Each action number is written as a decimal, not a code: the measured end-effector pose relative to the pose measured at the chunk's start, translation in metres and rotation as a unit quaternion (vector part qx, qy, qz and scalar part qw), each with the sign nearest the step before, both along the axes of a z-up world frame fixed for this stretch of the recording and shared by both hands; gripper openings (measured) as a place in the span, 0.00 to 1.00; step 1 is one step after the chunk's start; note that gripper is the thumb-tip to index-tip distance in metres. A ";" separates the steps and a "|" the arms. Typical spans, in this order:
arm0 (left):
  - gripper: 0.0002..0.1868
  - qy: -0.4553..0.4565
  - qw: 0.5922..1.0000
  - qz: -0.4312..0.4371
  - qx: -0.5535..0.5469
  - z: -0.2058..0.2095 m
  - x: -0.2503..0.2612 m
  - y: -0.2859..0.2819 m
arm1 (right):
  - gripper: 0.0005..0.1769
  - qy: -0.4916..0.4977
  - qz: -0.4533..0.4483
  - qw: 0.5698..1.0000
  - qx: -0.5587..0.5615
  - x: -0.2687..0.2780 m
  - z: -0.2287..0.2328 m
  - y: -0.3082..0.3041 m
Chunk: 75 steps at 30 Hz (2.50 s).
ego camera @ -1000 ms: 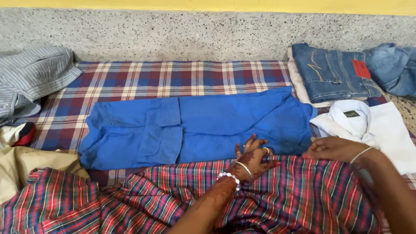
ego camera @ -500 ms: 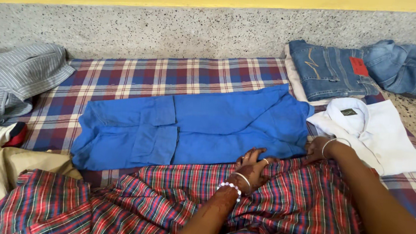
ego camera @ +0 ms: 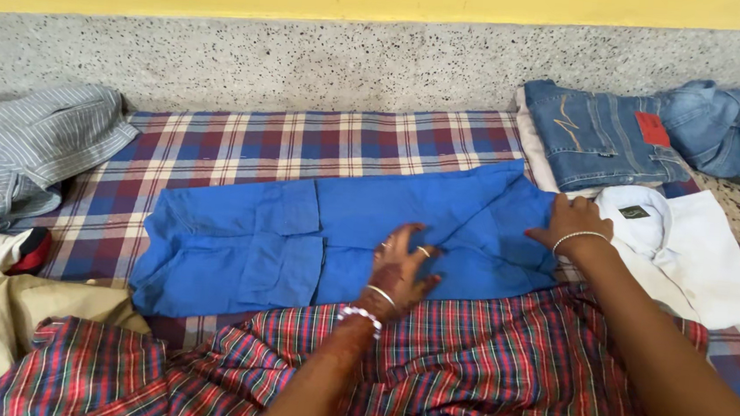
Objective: The person folds a blue button-up shirt on a plaid mattress, smoothing and aligning the fabric before folding it into a compact rectangle. The person then picks up a pair of beige trousers, unfolds them, and begins folding them on the same surface.
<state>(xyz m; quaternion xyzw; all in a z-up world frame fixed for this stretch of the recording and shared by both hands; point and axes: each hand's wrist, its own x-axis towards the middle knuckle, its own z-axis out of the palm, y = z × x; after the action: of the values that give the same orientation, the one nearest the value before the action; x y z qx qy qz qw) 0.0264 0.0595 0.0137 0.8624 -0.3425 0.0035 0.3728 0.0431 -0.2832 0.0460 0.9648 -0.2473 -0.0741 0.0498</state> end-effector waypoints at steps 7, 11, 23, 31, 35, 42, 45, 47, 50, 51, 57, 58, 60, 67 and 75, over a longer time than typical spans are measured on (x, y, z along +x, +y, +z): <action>0.46 -0.042 0.981 0.072 0.176 -0.005 0.057 0.061 | 0.51 -0.041 0.101 0.994 0.030 0.015 -0.025 0.041; 0.49 -0.026 0.964 0.112 0.239 -0.011 0.076 0.101 | 0.52 -0.093 0.195 0.976 0.007 0.022 -0.043 0.078; 0.50 0.154 0.874 0.170 0.428 -0.041 0.112 0.216 | 0.51 -0.061 0.273 0.957 0.073 0.024 -0.085 0.121; 0.43 0.160 0.857 0.228 0.433 -0.061 0.120 0.284 | 0.48 -0.078 0.253 0.959 0.104 0.012 -0.106 0.114; 0.39 0.182 0.861 0.303 0.367 -0.068 0.110 0.306 | 0.47 -0.125 0.267 0.950 0.102 0.009 -0.105 0.119; 0.28 0.127 0.842 0.490 0.186 -0.083 0.118 0.321 | 0.45 -0.163 0.268 0.944 0.103 0.004 -0.099 0.126; 0.39 0.084 0.818 0.552 0.139 -0.091 0.121 0.329 | 0.44 -0.173 0.273 0.941 0.100 0.003 -0.098 0.127; 0.42 0.050 0.812 0.564 0.141 -0.096 0.123 0.333 | 0.44 -0.169 0.271 0.942 0.098 0.004 -0.098 0.127; 0.41 0.044 0.798 0.583 0.144 -0.095 0.127 0.337 | 0.45 -0.173 0.271 0.942 0.099 0.005 -0.099 0.127; 0.40 0.050 0.793 0.590 0.145 -0.093 0.129 0.338 | 0.45 -0.171 0.268 0.943 0.097 0.005 -0.099 0.127; 0.51 0.127 0.806 0.561 0.141 -0.078 0.128 0.325 | 0.45 -0.154 0.260 0.948 0.101 0.007 -0.099 0.128; 0.50 0.115 0.813 0.555 0.137 -0.077 0.127 0.321 | 0.45 -0.151 0.259 0.949 0.103 0.007 -0.099 0.128; 0.46 0.091 0.827 0.540 0.129 -0.077 0.125 0.313 | 0.45 -0.149 0.259 0.949 0.104 0.006 -0.100 0.127; 0.29 0.095 0.853 0.512 0.044 -0.108 0.137 0.316 | 0.44 -0.157 0.268 0.947 0.086 0.008 -0.103 0.126; 0.30 0.098 0.830 0.524 -0.164 -0.108 0.153 0.327 | 0.46 -0.102 0.248 0.958 0.102 0.014 -0.111 0.119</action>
<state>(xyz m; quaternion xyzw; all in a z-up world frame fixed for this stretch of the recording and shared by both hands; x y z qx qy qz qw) 0.1791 0.3865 -0.0943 0.8342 0.2053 0.1700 0.4827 0.0567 -0.1639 -0.0649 0.9982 0.0048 0.0145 -0.0580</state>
